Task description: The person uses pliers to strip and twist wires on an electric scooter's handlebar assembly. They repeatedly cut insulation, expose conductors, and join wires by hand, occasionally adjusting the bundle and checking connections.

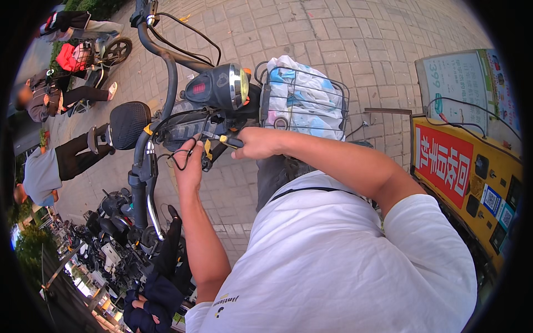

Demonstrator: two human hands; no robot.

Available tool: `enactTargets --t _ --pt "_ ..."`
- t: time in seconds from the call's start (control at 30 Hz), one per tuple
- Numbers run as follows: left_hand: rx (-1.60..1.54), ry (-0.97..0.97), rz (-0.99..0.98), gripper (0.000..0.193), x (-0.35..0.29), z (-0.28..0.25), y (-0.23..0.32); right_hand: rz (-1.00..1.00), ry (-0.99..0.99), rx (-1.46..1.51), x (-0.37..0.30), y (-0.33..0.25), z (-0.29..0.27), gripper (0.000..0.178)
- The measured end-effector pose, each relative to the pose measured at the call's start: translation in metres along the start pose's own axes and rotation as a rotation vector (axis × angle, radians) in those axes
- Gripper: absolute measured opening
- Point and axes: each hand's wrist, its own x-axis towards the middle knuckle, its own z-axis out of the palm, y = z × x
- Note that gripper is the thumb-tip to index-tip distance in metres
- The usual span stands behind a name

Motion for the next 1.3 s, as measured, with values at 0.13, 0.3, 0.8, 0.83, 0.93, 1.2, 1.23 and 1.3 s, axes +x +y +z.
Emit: enactTargets --t 0.13,0.3,0.8,0.83,0.93,1.2,1.23,1.3 --pt "0.046 -0.004 0.065 0.030 0.003 -0.001 -0.009 -0.025 0.032 0.006 -0.001 -0.002 0.004 0.041" --pt "0.104 -0.007 0.128 0.030 0.005 0.000 -0.007 -0.064 0.138 0.036 -0.001 0.007 0.017 0.041" --pt "0.124 -0.097 0.148 0.022 0.010 -0.008 -0.011 -0.071 0.031 0.068 0.003 0.021 0.006 0.043" --pt "0.177 -0.100 0.177 0.022 0.012 -0.011 -0.013 -0.049 0.016 0.081 0.002 0.019 0.004 0.042" --pt "0.244 -0.099 0.260 0.021 0.014 -0.012 -0.015 0.005 -0.005 0.080 -0.004 0.010 0.001 0.042" --pt "0.231 -0.131 0.258 0.019 0.016 -0.010 -0.008 0.010 0.020 0.041 -0.006 0.015 0.001 0.040" --pt "0.211 -0.128 0.263 0.017 0.016 -0.009 -0.009 0.001 0.027 0.042 -0.006 0.016 0.002 0.040" --pt "0.189 -0.129 0.258 0.016 0.016 -0.008 -0.008 -0.002 0.032 0.049 -0.007 0.015 0.004 0.040"
